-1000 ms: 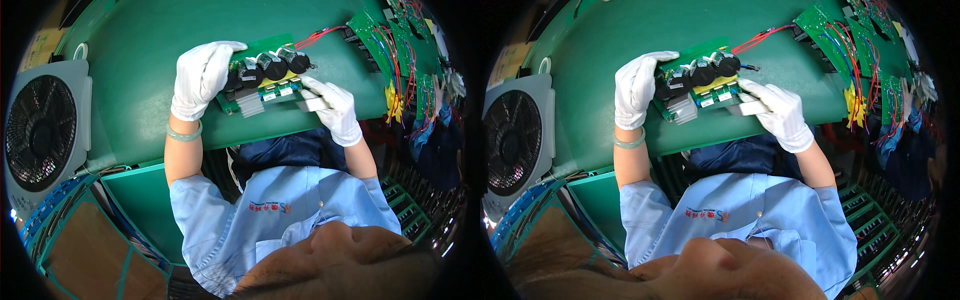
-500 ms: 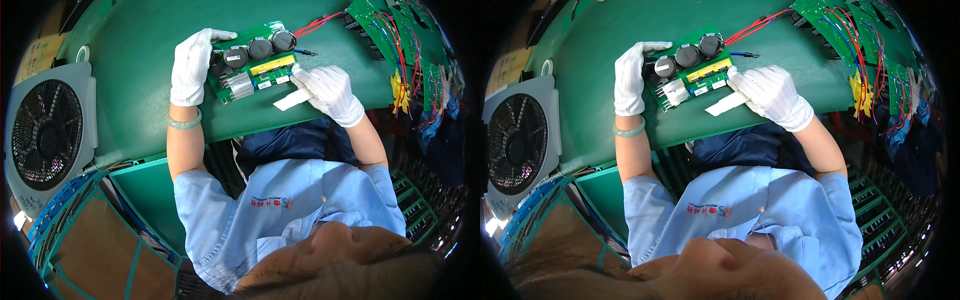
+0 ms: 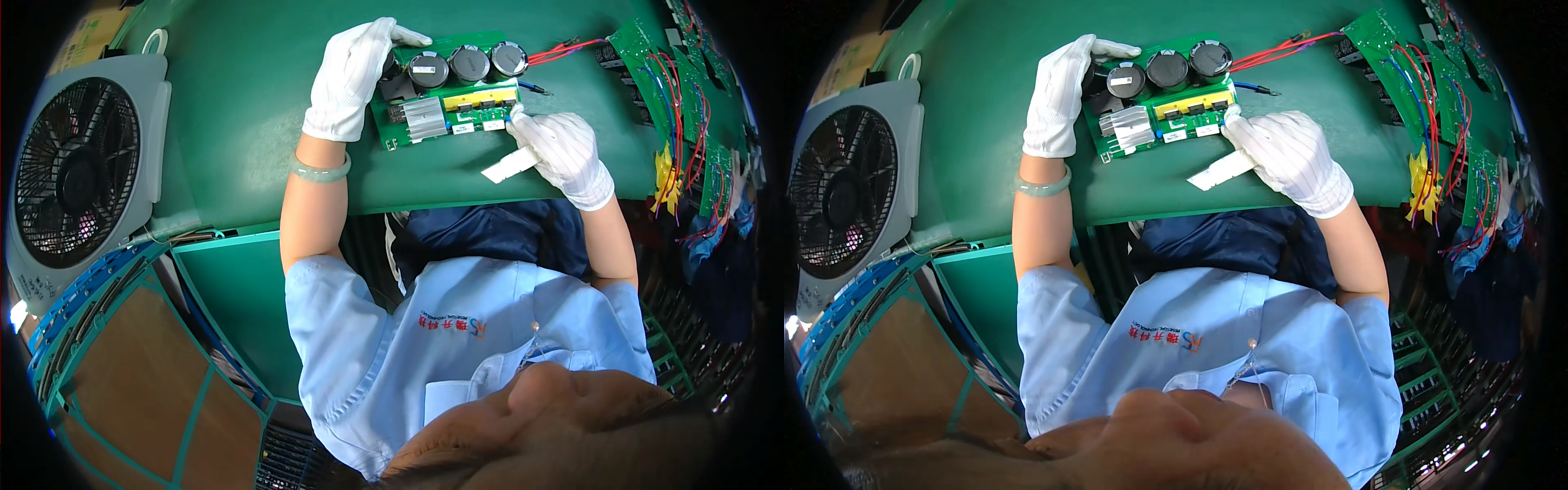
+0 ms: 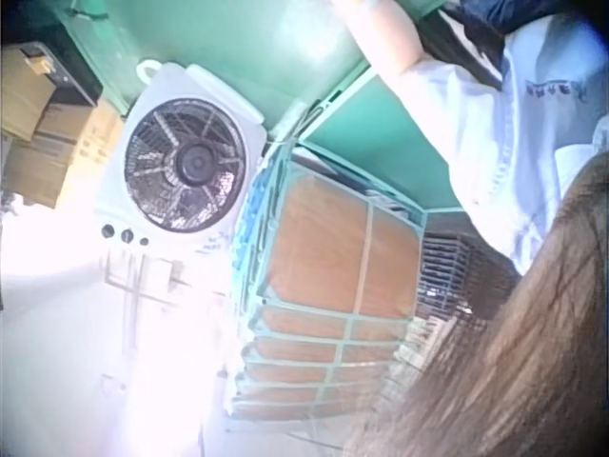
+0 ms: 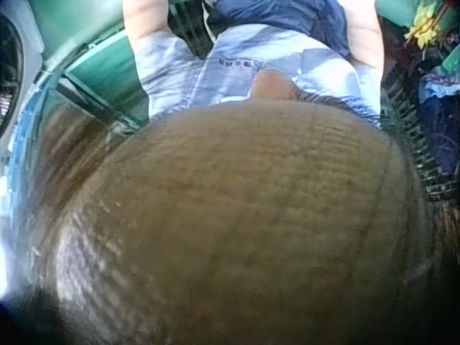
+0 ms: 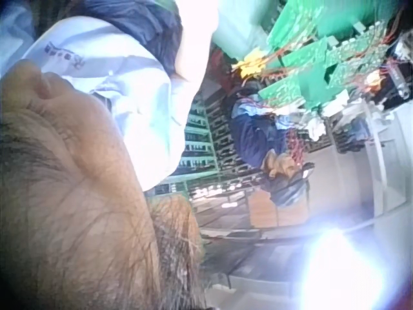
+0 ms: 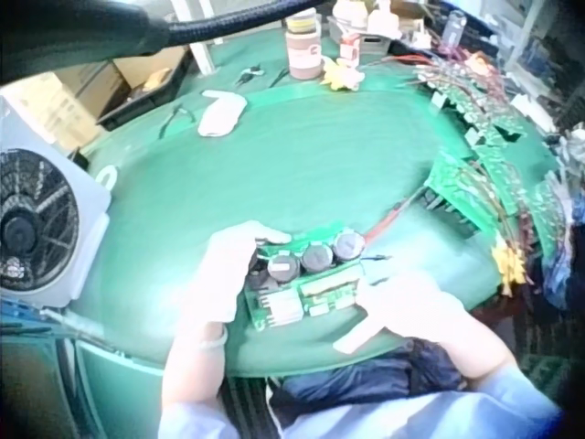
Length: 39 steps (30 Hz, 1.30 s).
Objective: The person assembles electronic circuit boards at a green workbench. They pick up green PCBs, connect red and blue wires, and attach black cylindrical components. The person handles the boards one at a time, inspecting them and placing them back on the table.
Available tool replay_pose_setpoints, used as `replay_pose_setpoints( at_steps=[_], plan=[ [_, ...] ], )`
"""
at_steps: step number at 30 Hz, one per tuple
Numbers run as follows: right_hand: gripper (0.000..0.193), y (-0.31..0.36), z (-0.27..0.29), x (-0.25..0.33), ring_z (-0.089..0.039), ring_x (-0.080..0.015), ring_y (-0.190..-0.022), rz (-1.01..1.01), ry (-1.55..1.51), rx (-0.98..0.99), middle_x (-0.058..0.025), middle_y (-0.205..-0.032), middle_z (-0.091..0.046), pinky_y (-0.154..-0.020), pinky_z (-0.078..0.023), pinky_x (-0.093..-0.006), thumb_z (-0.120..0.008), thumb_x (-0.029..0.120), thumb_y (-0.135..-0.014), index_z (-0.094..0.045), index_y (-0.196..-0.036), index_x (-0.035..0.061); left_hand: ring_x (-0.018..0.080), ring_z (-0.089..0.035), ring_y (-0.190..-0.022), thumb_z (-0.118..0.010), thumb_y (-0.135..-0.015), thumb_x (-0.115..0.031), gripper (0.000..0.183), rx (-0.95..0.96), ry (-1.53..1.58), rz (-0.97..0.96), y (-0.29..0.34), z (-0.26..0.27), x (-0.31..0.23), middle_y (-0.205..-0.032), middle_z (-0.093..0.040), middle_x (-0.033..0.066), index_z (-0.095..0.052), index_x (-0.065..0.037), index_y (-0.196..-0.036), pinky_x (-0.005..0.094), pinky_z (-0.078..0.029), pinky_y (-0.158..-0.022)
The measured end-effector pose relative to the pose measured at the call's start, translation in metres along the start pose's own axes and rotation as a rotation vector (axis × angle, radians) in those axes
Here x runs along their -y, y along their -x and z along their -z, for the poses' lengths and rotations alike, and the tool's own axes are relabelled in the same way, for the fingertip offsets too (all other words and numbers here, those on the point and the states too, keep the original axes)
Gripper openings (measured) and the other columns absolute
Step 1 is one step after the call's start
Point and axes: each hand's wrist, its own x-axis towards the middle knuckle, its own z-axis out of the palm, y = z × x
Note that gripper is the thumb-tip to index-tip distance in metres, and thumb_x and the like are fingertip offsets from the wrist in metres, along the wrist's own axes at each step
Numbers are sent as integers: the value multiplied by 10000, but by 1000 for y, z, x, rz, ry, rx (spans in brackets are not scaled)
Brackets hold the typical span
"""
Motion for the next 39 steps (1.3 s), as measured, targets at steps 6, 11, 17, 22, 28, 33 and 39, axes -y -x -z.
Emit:
replay_pose_setpoints(
  at_steps=[6, 11, 17, 22, 28, 33, 39],
  plan=[
    [392, -1, 4, -3, -609, -207, -621, 23, 57, 28, -53, -736, -621, -555, -450, -339, -735, 112, -757, -678, -1138, 40, 144, -560, -818, -406, -1011, -314, 482, 60, -78, 90, -1, 6, -3, -967, -727, 98, -718, 50, -968, 270, -441, -824],
    [624, -19, 23, 31, -633, -211, -635, -512, -284, 74, -68, -750, -638, -590, -499, -323, -818, 272, -719, -616, -1275, 73, 83, -408, -608, -457, -1013, -307, 429, -31, -10, 93, 5, -2, -7, -637, -509, -13, -763, -15, -938, 261, -361, -582],
    [390, -8, 7, 50, -647, -217, -750, -232, -30, 210, -60, -943, -655, -593, -496, -326, -715, 178, -834, -641, -1209, 94, 117, -476, -596, -459, -1008, -293, 409, -20, -135, 97, 9, -2, -18, -618, -500, 33, -752, -15, -940, 283, -413, -588],
    [416, -9, -4, 56, -637, -173, -758, -194, 113, 145, -28, -928, -658, -581, -464, -315, -719, 138, -792, -660, -1202, 103, 133, -511, -741, -405, -988, -278, 441, 28, -198, 18, 9, -1, -16, -917, -712, 89, -738, 11, -980, 267, -427, -714],
    [421, -10, -11, 54, -646, -165, -755, -160, 122, 110, -22, -906, -670, -596, -465, -318, -738, 153, -778, -668, -1190, 100, 160, -568, -792, -385, -989, -265, 445, 26, -250, 9, 8, 0, -13, -957, -722, 108, -732, 14, -982, 275, -453, -759],
    [390, -10, -7, 47, -650, -175, -745, -117, 49, 176, -18, -892, -671, -591, -465, -314, -739, 155, -782, -672, -1162, 100, 167, -595, -798, -388, -983, -252, 429, 63, -318, 15, 10, 2, -19, -940, -720, 112, -734, 2, -980, 272, -469, -759],
    [381, -12, -2, 51, -658, -193, -752, -161, 6, 149, -33, -907, -683, -608, -483, -324, -737, 140, -785, -671, -1158, 101, 212, -655, -839, -417, -938, -179, 360, 103, -450, -154, 7, 6, -14, -974, -712, 137, -717, -12, -1043, 295, -512, -784]
  ],
)
